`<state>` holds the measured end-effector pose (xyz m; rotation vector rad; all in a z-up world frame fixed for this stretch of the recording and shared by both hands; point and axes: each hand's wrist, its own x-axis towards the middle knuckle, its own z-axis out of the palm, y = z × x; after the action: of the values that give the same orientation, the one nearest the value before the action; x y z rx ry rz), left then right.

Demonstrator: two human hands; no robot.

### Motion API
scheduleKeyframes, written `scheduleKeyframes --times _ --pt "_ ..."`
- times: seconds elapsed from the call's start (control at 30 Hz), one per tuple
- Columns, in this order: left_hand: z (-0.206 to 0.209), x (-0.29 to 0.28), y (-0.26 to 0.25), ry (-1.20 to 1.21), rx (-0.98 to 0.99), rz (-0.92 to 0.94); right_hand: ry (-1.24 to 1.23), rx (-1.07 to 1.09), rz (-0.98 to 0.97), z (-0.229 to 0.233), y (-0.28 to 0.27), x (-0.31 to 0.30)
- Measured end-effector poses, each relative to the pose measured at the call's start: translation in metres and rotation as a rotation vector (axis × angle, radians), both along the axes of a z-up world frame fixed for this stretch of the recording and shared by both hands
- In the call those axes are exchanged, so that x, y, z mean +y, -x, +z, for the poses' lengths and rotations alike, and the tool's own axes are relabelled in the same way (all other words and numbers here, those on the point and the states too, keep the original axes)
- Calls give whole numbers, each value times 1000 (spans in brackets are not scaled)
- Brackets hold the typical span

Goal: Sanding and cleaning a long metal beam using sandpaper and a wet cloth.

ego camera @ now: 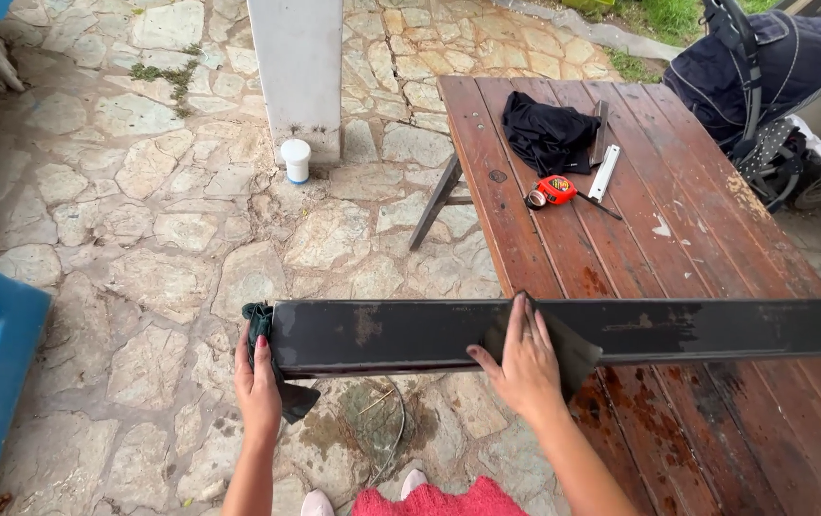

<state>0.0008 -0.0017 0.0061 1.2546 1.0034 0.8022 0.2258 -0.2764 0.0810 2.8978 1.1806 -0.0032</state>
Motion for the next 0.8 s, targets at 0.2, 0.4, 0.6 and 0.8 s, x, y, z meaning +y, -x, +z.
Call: scheduleKeyframes --times 0.2,0.4,0.6,0.8 --pt "5 2 -3 -13 -21 0 -104 -30 255 1 35 0" --pt "-4 4 -3 -3 -23 4 -168 27 7 -2 -14 -15" --pt "6 2 -3 27 14 10 -277 -22 256 6 25 -22" --pt "0 3 -1 -24 -36 -7 -280 -79 85 -7 -7 -2"
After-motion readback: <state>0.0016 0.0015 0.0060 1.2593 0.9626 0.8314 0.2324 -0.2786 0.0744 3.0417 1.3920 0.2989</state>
